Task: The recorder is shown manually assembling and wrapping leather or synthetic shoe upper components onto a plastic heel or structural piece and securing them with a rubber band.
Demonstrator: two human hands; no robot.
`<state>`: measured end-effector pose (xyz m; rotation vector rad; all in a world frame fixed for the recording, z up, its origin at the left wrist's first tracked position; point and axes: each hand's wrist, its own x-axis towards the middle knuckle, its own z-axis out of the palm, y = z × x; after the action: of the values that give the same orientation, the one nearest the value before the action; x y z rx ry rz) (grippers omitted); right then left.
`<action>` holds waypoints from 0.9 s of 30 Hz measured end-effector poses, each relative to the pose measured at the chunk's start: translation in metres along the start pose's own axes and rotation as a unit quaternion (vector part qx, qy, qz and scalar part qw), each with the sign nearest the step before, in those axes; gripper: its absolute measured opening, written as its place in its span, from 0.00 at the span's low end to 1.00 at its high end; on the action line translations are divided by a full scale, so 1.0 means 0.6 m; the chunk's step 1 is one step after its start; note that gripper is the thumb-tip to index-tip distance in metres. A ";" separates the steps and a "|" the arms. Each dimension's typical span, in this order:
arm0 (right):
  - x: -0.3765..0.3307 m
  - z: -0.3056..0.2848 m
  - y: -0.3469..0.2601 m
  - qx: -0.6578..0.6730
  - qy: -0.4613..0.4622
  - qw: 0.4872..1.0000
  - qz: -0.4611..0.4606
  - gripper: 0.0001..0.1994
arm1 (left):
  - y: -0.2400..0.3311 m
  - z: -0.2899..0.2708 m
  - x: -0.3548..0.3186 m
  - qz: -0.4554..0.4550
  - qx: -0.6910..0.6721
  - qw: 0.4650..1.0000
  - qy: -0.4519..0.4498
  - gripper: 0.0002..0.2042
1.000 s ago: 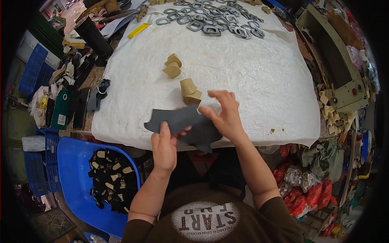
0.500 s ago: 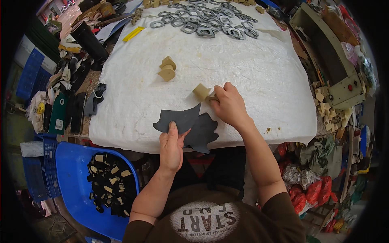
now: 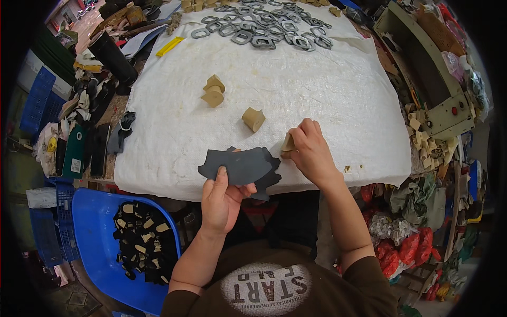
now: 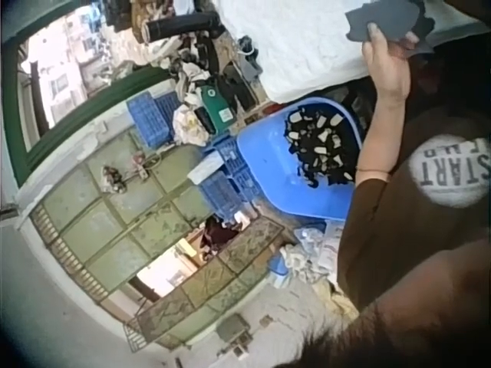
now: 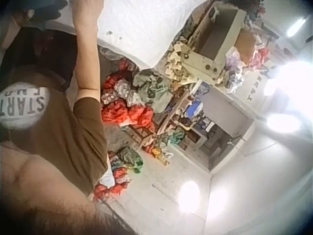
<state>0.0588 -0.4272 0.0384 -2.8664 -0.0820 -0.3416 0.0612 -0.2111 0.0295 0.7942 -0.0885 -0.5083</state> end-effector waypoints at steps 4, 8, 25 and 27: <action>-0.021 0.040 0.009 0.080 0.070 0.994 0.035 0.25 | -0.002 0.010 -0.012 -0.010 -0.015 1.000 0.009 0.19; -0.038 0.067 0.033 0.050 0.091 0.993 0.057 0.32 | -0.007 0.011 -0.020 -0.020 0.000 0.999 0.033 0.20; -0.107 -0.029 -0.105 0.512 0.150 0.837 -0.125 0.25 | -0.022 0.050 -0.058 -0.011 -0.050 0.998 -0.027 0.20; -0.104 -0.020 -0.108 0.489 0.183 0.840 -0.146 0.25 | -0.018 0.059 -0.065 -0.008 -0.047 0.998 -0.036 0.21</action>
<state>-0.0101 -0.3690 0.0503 -1.7331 -0.4715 -0.6643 0.0134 -0.2226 0.0509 0.6843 -0.1248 -0.5517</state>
